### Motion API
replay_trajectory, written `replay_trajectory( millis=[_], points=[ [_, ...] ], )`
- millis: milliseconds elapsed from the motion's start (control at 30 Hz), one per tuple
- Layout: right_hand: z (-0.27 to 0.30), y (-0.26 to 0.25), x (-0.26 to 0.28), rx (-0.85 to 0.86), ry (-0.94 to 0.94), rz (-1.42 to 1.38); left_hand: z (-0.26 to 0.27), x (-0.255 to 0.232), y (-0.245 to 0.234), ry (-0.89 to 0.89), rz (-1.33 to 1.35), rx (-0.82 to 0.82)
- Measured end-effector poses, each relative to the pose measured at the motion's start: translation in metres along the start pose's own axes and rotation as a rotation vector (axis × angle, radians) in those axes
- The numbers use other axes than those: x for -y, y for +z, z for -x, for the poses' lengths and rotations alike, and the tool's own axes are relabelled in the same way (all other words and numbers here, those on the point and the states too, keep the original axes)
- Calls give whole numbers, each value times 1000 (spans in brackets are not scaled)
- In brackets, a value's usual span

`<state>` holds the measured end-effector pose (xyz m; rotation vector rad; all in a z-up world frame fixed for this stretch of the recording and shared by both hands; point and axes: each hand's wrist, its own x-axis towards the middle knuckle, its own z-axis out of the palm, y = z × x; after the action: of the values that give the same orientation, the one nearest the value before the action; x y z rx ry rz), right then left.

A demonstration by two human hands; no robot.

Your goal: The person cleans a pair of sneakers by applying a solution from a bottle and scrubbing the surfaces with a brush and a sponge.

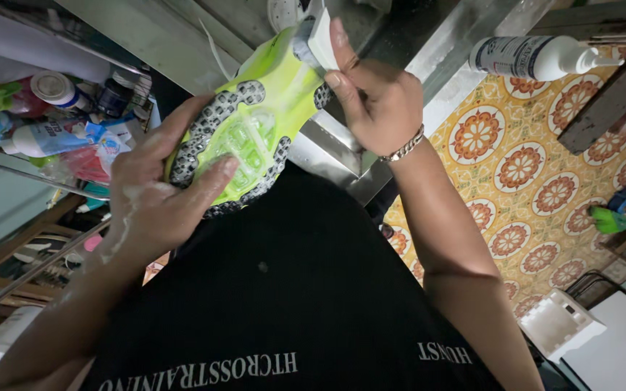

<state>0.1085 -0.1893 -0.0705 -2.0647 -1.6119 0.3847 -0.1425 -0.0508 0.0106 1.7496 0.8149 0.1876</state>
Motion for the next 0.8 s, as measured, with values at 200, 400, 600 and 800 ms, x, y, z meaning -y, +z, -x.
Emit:
replay_trajectory(
  millis=[200, 400, 600, 800],
  points=[
    [19, 0, 32, 9, -223, -156, 0, -5, -1, -64, -39, 11],
    [10, 4, 12, -58, 35, -164, 0, 1, 5, -54, -48, 30],
    [13, 4, -14, -107, -48, -249, -2, 8, -5, 5, -65, 40],
    [35, -10, 0, 4, -97, -138, -2, 7, -1, -3, -107, 29]
  ],
)
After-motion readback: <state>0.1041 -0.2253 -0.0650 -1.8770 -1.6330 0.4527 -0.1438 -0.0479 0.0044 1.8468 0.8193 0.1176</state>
